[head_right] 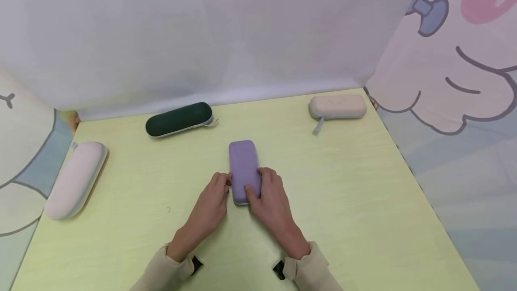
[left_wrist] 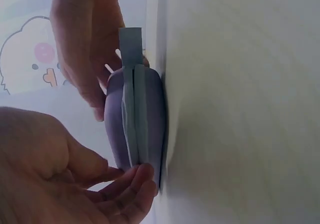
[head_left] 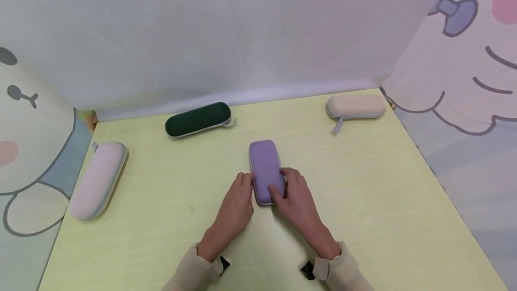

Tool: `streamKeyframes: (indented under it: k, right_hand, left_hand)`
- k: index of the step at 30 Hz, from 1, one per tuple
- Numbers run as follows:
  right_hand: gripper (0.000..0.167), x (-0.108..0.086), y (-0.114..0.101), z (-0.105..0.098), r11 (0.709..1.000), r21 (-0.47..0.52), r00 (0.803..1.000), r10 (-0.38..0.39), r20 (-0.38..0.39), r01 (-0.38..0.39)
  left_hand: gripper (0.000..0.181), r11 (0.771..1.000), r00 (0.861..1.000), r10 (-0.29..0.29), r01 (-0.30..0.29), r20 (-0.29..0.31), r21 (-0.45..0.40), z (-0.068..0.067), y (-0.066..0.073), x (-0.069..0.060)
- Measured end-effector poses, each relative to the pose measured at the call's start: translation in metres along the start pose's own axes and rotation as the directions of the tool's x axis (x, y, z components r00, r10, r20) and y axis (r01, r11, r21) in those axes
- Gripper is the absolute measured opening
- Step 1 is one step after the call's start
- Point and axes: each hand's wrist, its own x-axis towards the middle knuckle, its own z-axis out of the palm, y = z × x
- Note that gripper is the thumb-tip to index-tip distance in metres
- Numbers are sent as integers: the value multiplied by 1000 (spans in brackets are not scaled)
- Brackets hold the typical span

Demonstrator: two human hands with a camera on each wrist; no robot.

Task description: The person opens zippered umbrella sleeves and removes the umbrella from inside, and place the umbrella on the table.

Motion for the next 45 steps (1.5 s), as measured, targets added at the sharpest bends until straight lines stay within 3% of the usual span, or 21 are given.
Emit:
streamKeyframes:
  k: [4,9,15,19,23,28,34,39,45]
  right_hand:
    - [75,-2,-4,3,993,-102,998,-68,0,68]
    - [95,-6,-8,9,961,-238,989,-149,-18,140]
    - [100,-7,-9,12,953,-275,988,-147,-50,127]
    - [96,-7,-8,11,974,-204,992,-110,-58,96]
    - [94,-6,-7,6,995,-87,998,-51,-23,49]
    - [90,-4,-5,-4,994,96,998,40,50,-45]
    - [85,-3,-1,-13,941,288,980,142,137,-177]
    - [78,-2,5,-16,887,397,968,180,176,-237]
    - [67,-3,10,-23,784,516,936,241,258,-344]
  left_hand:
    - [27,1000,1000,21,-21,-15,-23,1,-2,1]
    - [33,998,999,42,-43,-23,-43,2,-4,2]
    - [34,995,998,61,-63,-28,-71,1,-4,3]
    - [39,993,998,46,-49,-30,-104,0,-5,4]
    - [49,990,1000,-12,12,1,-142,-2,-4,4]
    - [53,989,998,-40,46,41,-141,-4,-4,4]
    - [49,998,999,-23,26,46,-65,-4,-6,2]
    - [46,999,999,-30,31,-16,34,-3,-5,4]
    - [47,988,996,25,-12,-85,151,0,7,7]
